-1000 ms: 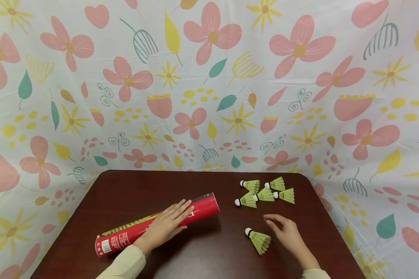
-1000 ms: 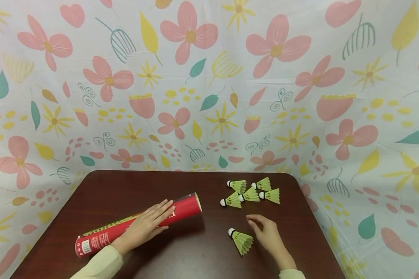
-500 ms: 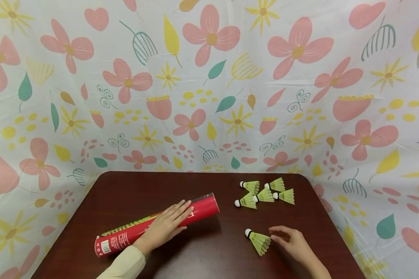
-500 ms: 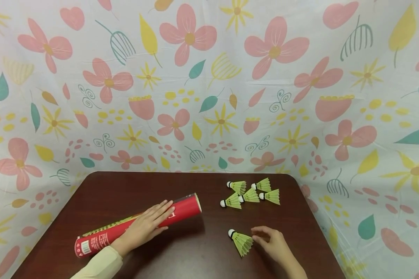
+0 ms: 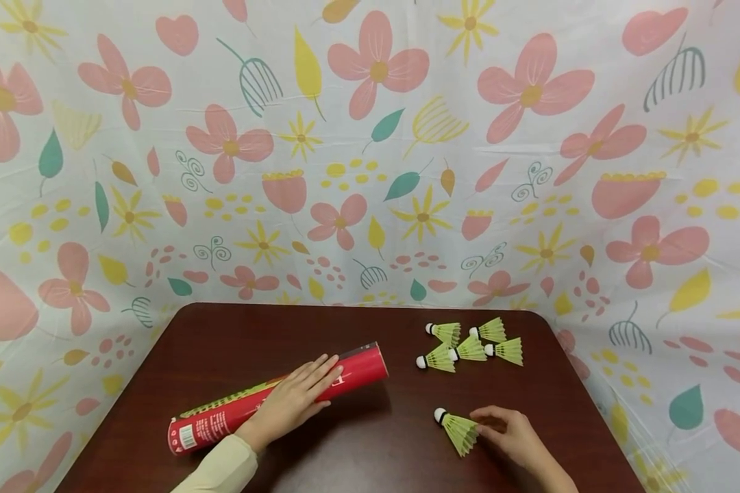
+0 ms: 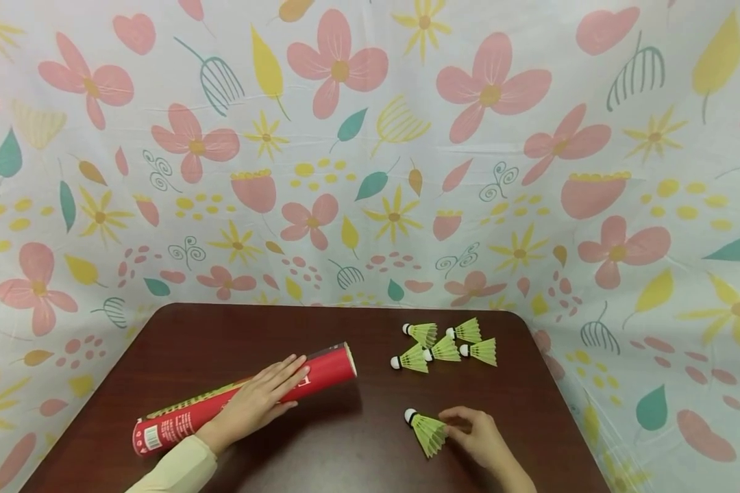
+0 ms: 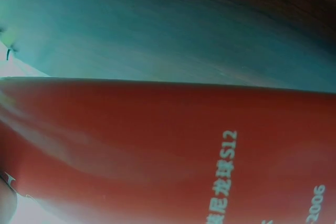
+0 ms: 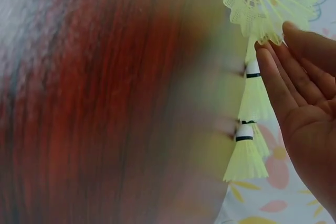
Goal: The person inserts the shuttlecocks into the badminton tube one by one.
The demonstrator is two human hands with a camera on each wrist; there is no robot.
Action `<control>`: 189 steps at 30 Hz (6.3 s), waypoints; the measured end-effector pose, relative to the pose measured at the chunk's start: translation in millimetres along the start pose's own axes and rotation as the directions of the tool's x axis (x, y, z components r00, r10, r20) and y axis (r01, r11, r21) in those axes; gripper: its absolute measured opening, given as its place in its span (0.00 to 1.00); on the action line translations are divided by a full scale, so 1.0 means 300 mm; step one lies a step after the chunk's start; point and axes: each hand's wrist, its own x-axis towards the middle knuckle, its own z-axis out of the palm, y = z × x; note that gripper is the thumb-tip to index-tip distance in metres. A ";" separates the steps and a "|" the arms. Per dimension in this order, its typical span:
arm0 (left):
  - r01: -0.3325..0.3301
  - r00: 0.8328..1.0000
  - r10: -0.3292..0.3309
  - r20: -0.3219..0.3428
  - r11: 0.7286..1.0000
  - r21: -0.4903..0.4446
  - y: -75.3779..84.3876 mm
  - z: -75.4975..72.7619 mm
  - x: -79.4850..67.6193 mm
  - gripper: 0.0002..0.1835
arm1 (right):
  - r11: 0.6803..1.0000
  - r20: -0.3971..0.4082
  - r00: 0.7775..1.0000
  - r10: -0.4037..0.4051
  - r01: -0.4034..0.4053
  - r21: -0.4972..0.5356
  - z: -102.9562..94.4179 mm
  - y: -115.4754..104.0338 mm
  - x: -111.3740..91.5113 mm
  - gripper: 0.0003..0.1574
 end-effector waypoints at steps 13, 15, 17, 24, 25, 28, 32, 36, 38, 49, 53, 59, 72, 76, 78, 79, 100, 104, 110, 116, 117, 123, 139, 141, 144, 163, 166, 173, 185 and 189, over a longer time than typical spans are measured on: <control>0.002 1.000 -0.002 -0.006 1.000 0.001 0.002 -0.008 -0.002 0.42 | 0.987 -0.170 0.982 -0.084 0.058 -0.152 0.034 -0.004 0.026 0.06; 0.003 1.000 -0.003 -0.004 1.000 0.002 0.003 -0.009 -0.002 0.42 | 0.987 -0.186 0.978 -0.093 0.065 -0.149 0.037 -0.006 0.030 0.06; 0.001 1.000 -0.001 -0.005 1.000 0.003 0.004 -0.011 -0.001 0.42 | 0.984 -0.204 0.973 -0.111 0.079 -0.159 0.040 -0.010 0.037 0.06; -0.003 1.000 0.003 -0.005 1.000 0.003 0.006 -0.013 0.000 0.43 | 0.986 -0.276 0.955 -0.104 0.063 -0.155 0.053 -0.044 0.078 0.07; -0.003 1.000 0.003 -0.005 1.000 0.004 0.006 -0.012 0.000 0.43 | 0.986 -0.286 0.952 -0.110 0.068 -0.151 0.054 -0.052 0.087 0.07; -0.004 1.000 0.004 -0.006 1.000 0.005 0.005 -0.011 0.001 0.43 | 0.984 -0.312 0.939 -0.142 0.101 -0.145 0.059 -0.079 0.117 0.07; -0.009 1.000 0.009 -0.004 1.000 0.007 0.006 -0.006 0.002 0.44 | 0.984 -0.335 0.928 -0.165 0.131 -0.122 0.067 -0.118 0.161 0.07; -0.011 1.000 0.011 -0.002 1.000 0.001 0.011 -0.002 0.005 0.45 | 0.982 -0.334 0.923 -0.189 0.169 -0.089 0.076 -0.153 0.203 0.06; -0.011 1.000 0.011 -0.003 1.000 -0.004 0.013 -0.002 0.006 0.45 | 0.979 -0.329 0.922 -0.205 0.189 -0.081 0.080 -0.175 0.222 0.06; -0.012 1.000 0.012 -0.003 1.000 -0.012 0.021 -0.005 0.007 0.45 | 0.986 -0.293 0.943 -0.160 0.169 0.006 0.097 -0.337 0.260 0.08; -0.010 1.000 0.010 -0.004 1.000 -0.020 0.024 -0.004 0.007 0.47 | 0.989 -0.288 0.949 -0.132 0.146 0.026 0.114 -0.288 0.302 0.09; -0.010 1.000 0.010 0.004 1.000 -0.019 0.028 -0.004 0.010 0.46 | 0.986 -0.280 0.949 -0.143 0.161 0.042 0.134 -0.290 0.328 0.08; -0.018 1.000 0.018 -0.003 1.000 -0.021 0.030 0.002 0.019 0.49 | 0.965 -0.273 0.929 -0.250 0.262 0.006 0.185 -0.298 0.374 0.07; -0.027 1.000 0.026 -0.004 1.000 -0.015 0.032 0.007 0.020 0.48 | 0.968 -0.288 0.927 -0.240 0.252 0.003 0.202 -0.307 0.378 0.07; -0.029 1.000 0.029 -0.002 0.999 -0.017 0.033 0.011 0.019 0.48 | 0.973 -0.295 0.930 -0.218 0.230 0.004 0.210 -0.308 0.380 0.07; -0.030 1.000 0.030 -0.002 0.999 -0.018 0.034 0.012 0.018 0.48 | 0.975 -0.296 0.932 -0.207 0.221 0.012 0.214 -0.308 0.380 0.07; -0.042 0.999 0.042 -0.006 0.999 -0.028 0.041 0.004 0.027 0.45 | 0.943 -0.366 0.870 -0.329 0.320 -0.087 0.276 -0.312 0.406 0.09; -0.041 0.999 0.041 -0.007 0.999 -0.026 0.041 0.003 0.029 0.44 | 0.951 -0.366 0.878 -0.307 0.300 -0.079 0.283 -0.317 0.407 0.09; -0.039 0.999 0.039 -0.007 0.999 -0.024 0.041 0.001 0.031 0.45 | 0.958 -0.347 0.896 -0.278 0.287 -0.028 0.295 -0.323 0.400 0.11; -0.034 0.999 0.033 -0.006 0.999 -0.026 0.041 0.004 0.030 0.47 | 0.940 -0.345 0.880 -0.326 0.339 -0.024 0.307 -0.330 0.397 0.12; -0.032 0.999 0.032 -0.005 0.999 -0.028 0.041 0.005 0.030 0.48 | 0.939 -0.346 0.878 -0.331 0.344 -0.025 0.308 -0.331 0.397 0.12; -0.030 1.000 0.029 -0.004 0.999 -0.030 0.038 0.012 0.027 0.47 | 0.943 -0.340 0.882 -0.326 0.330 -0.047 0.309 -0.336 0.393 0.14; -0.034 0.999 0.034 -0.023 0.999 -0.017 0.029 0.012 0.019 0.44 | 0.964 -0.366 0.892 -0.264 0.259 -0.063 0.198 -0.250 0.373 0.15; -0.031 0.999 0.031 -0.019 0.999 -0.019 0.029 0.013 0.017 0.44 | 0.973 -0.376 0.898 -0.228 0.223 -0.056 0.176 -0.238 0.365 0.16; -0.029 0.999 0.029 -0.015 0.999 -0.016 0.028 0.013 0.014 0.43 | 0.982 -0.391 0.901 -0.188 0.173 -0.074 0.145 -0.214 0.356 0.17; -0.025 1.000 0.025 -0.013 1.000 -0.014 0.016 0.003 0.011 0.44 | 0.981 -0.502 0.864 -0.046 -0.054 -0.184 0.053 -0.089 0.324 0.16; -0.023 1.000 0.023 -0.011 1.000 -0.017 0.021 0.004 0.009 0.44 | 0.981 -0.496 0.868 -0.005 -0.093 -0.173 0.069 -0.074 0.324 0.16; -0.014 1.000 0.014 -0.001 1.000 -0.027 0.029 0.007 0.004 0.45 | 0.976 -0.489 0.872 0.029 -0.131 -0.175 0.099 -0.059 0.326 0.12; -0.006 1.000 0.006 0.002 0.999 -0.031 0.023 0.017 0.000 0.49 | 0.968 -0.501 0.858 0.114 -0.209 -0.138 0.127 -0.058 0.341 0.07; -0.007 1.000 0.007 0.001 0.999 -0.034 0.024 0.016 0.001 0.49 | 0.965 -0.505 0.855 0.118 -0.219 -0.144 0.138 -0.060 0.343 0.07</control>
